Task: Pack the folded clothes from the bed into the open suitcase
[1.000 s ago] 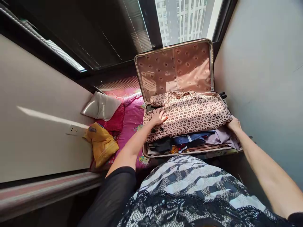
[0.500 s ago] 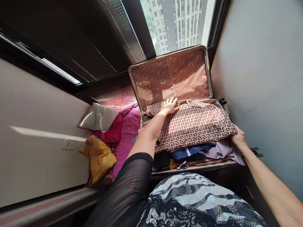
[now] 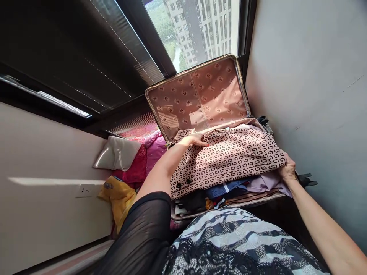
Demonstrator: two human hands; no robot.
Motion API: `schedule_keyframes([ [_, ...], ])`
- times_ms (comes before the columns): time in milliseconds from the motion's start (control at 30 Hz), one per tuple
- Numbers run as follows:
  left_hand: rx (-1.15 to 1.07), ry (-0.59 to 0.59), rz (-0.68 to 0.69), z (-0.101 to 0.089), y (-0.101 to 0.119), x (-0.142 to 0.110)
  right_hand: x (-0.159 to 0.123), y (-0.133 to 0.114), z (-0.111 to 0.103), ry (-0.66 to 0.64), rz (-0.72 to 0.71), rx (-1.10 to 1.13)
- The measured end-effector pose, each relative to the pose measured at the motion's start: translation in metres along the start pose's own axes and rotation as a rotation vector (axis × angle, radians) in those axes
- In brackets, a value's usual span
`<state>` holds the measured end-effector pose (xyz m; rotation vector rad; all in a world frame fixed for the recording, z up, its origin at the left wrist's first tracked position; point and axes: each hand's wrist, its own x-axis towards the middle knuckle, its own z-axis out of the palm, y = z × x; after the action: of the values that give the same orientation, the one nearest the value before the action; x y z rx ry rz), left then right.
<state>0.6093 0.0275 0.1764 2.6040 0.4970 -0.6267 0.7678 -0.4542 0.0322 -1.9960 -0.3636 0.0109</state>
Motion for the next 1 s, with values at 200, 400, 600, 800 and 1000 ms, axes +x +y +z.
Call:
schedule_keyframes([
  [200, -0.282, -0.105, -0.194, -0.04, -0.039, -0.028, -0.001, 0.006, 0.007, -0.048, -0.072, -0.006],
  [400, -0.726, 0.051, -0.371, -0.048, -0.077, -0.046, -0.005, 0.005, 0.011, -0.048, -0.17, -0.161],
  [600, -0.735, 0.049, -0.2, -0.015, -0.105, -0.075, -0.004, 0.01, 0.005, -0.062, -0.231, -0.268],
  [800, -0.79, 0.195, -0.096, -0.033, -0.136, -0.088, 0.0, 0.005, 0.005, -0.029, -0.275, -0.433],
  [1000, -0.388, 0.317, -0.427, -0.018, -0.155, -0.092, -0.008, -0.008, -0.001, -0.15, -0.275, -0.581],
])
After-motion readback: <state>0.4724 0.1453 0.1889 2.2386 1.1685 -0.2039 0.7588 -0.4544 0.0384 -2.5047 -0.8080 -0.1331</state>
